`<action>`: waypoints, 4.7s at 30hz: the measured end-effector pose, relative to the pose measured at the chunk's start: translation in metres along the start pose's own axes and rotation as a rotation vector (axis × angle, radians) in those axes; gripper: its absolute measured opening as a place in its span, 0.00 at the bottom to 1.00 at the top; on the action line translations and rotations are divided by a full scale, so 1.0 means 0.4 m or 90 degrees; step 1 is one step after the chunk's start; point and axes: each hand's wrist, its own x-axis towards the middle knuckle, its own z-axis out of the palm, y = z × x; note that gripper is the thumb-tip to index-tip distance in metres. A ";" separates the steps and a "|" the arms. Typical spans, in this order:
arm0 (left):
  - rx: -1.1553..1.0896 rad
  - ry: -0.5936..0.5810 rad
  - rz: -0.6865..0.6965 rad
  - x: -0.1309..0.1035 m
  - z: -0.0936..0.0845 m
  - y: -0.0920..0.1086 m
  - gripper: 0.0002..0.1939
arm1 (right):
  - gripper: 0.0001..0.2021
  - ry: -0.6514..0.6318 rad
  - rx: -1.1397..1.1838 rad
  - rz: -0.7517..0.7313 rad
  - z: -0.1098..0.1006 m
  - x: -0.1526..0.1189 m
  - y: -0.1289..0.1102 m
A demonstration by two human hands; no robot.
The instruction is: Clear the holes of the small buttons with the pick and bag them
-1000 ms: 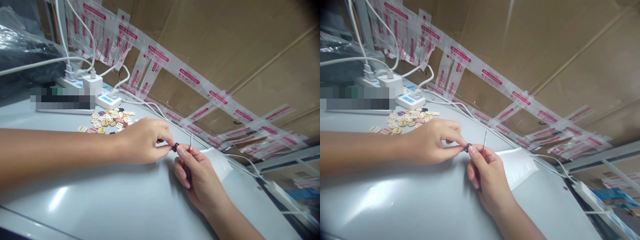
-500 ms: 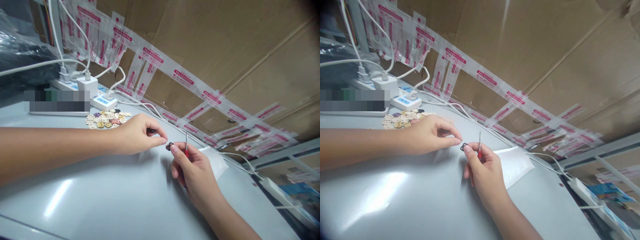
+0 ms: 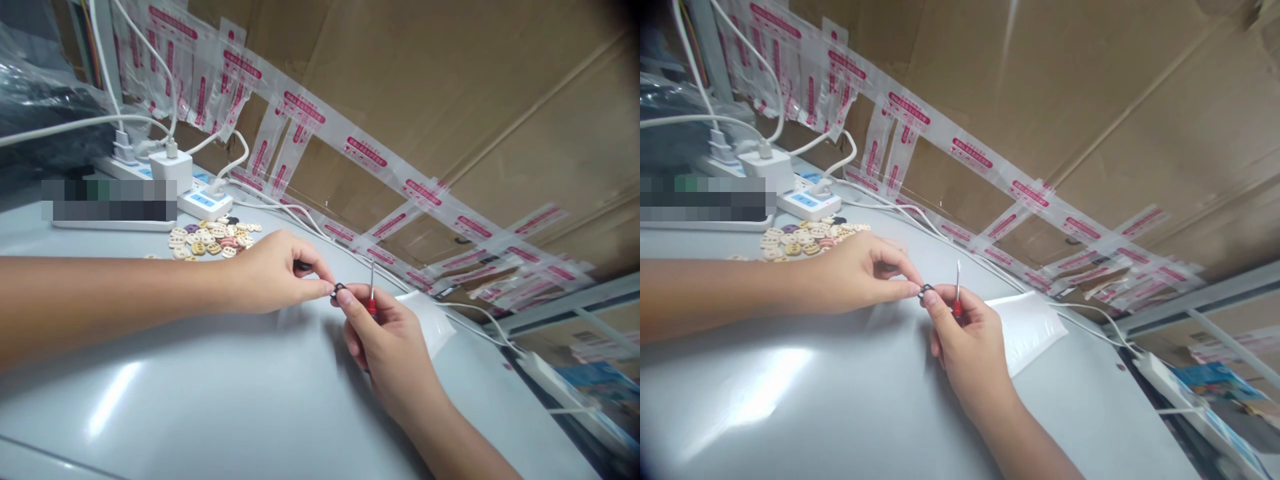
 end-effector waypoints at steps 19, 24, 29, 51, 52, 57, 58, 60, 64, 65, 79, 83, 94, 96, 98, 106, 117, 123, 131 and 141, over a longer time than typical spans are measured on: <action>-0.304 -0.114 -0.152 0.024 -0.011 -0.043 0.24 | 0.19 0.038 0.023 0.034 0.000 0.001 -0.015; -0.217 -0.093 -0.165 0.021 -0.019 -0.022 0.22 | 0.19 0.041 0.024 0.036 0.000 -0.001 -0.019; -0.165 -0.052 -0.138 0.013 -0.024 -0.007 0.20 | 0.19 0.022 -0.003 0.032 -0.006 0.000 -0.012; -0.133 -0.056 -0.096 0.012 -0.020 -0.014 0.15 | 0.16 -0.002 0.013 0.021 0.001 0.001 -0.013; -0.136 -0.059 -0.091 0.012 -0.020 -0.015 0.15 | 0.16 0.000 0.012 0.022 0.000 0.001 -0.013; -0.130 -0.057 -0.117 0.009 -0.020 -0.003 0.14 | 0.17 0.000 0.007 0.025 -0.002 0.002 -0.009; -0.124 -0.056 -0.123 0.007 -0.021 0.002 0.14 | 0.17 0.001 0.008 0.025 -0.002 0.003 -0.008; -0.116 -0.053 -0.128 0.005 -0.021 0.010 0.15 | 0.17 0.002 0.010 0.028 -0.001 0.004 -0.007; -0.115 -0.061 -0.140 0.003 -0.023 0.016 0.15 | 0.18 -0.006 0.014 0.035 -0.002 0.004 -0.007; -0.119 -0.064 -0.144 0.003 -0.023 0.015 0.15 | 0.18 -0.006 0.015 0.037 -0.002 0.004 -0.008; -0.100 -0.059 -0.138 0.001 -0.015 0.017 0.17 | 0.17 -0.027 0.043 0.041 0.000 -0.003 -0.017; -0.075 -0.064 -0.122 -0.001 -0.015 0.023 0.16 | 0.17 -0.029 0.021 0.034 -0.005 0.000 -0.018; -0.098 -0.079 -0.076 0.004 -0.006 -0.001 0.18 | 0.18 -0.034 0.029 0.044 -0.003 -0.003 -0.015; -0.092 -0.074 -0.068 0.004 -0.004 -0.003 0.17 | 0.18 -0.037 0.030 0.046 -0.004 -0.003 -0.013; -0.083 -0.073 -0.060 0.004 -0.003 -0.007 0.16 | 0.18 -0.048 0.030 0.049 -0.006 -0.002 -0.012; -0.042 -0.069 -0.030 0.006 0.002 -0.026 0.17 | 0.18 -0.066 0.030 0.056 -0.011 -0.002 -0.010; -0.010 -0.102 0.079 0.004 0.001 -0.018 0.18 | 0.16 -0.079 0.074 0.092 -0.009 0.002 -0.014; 0.007 -0.107 0.106 -0.003 -0.001 -0.007 0.17 | 0.14 -0.062 0.069 0.079 -0.006 0.000 -0.013; 0.118 -0.056 0.209 -0.006 0.000 -0.009 0.08 | 0.12 -0.058 0.115 0.099 -0.005 -0.003 -0.020; 0.147 -0.025 0.333 -0.003 0.006 -0.022 0.10 | 0.11 -0.069 0.139 0.106 -0.005 -0.006 -0.021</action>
